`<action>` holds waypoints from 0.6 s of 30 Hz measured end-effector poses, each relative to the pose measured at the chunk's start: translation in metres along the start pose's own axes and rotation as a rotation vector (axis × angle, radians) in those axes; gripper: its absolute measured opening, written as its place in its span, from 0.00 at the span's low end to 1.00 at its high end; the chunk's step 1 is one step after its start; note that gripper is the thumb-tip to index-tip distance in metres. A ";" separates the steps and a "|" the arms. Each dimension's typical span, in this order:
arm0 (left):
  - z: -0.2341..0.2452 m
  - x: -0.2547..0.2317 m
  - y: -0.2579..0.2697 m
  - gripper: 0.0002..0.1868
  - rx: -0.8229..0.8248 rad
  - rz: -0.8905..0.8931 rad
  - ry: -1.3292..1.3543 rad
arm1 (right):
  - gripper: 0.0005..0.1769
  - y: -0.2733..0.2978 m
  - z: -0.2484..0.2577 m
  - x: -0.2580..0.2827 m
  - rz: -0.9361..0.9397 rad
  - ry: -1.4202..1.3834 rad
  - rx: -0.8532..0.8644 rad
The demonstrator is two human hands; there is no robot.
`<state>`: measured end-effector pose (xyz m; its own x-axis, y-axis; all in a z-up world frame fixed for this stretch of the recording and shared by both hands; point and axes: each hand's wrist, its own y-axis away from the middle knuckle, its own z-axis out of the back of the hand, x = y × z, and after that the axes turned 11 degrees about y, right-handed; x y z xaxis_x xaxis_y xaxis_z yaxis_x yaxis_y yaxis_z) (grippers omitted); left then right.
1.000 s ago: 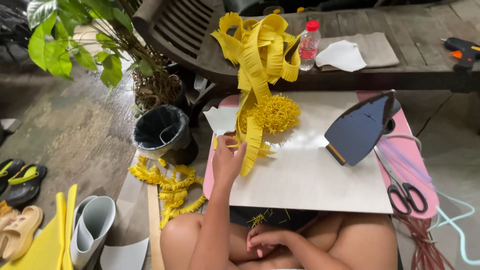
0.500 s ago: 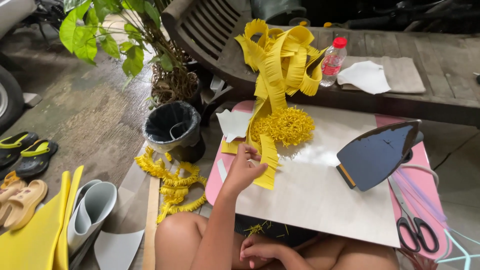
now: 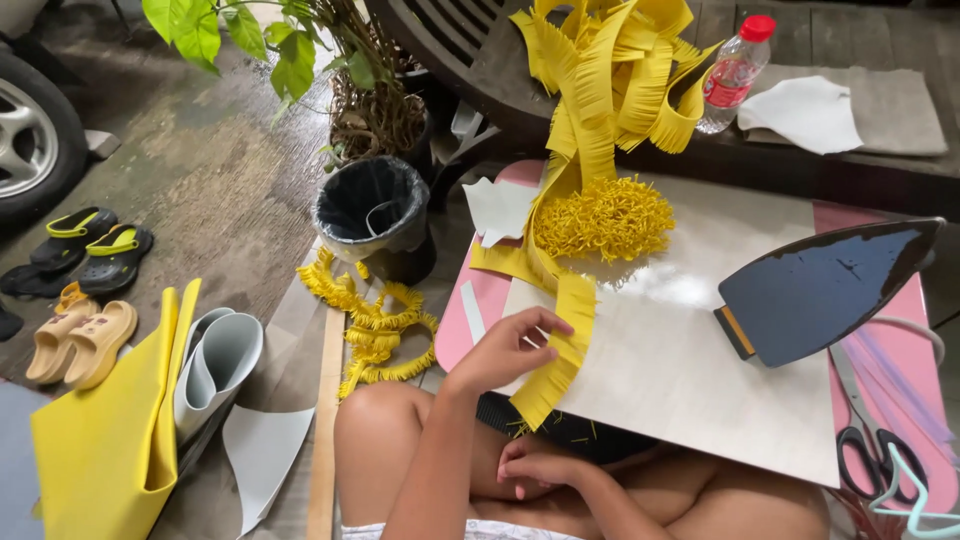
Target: Cutting fine fringe into yellow foam strips using scissors and then pressing them with an iron.
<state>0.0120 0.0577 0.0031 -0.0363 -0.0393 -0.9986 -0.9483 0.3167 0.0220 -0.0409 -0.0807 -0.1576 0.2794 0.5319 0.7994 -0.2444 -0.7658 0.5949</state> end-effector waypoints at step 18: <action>-0.049 -0.005 -0.012 0.12 -0.369 -0.144 0.217 | 0.08 0.020 -0.001 0.030 -0.065 0.048 -0.023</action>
<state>0.0078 0.0079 0.0101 0.0761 -0.2683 -0.9603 -0.9961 -0.0645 -0.0610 -0.0389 -0.0800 -0.1213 0.2502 0.5971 0.7621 -0.2491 -0.7210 0.6467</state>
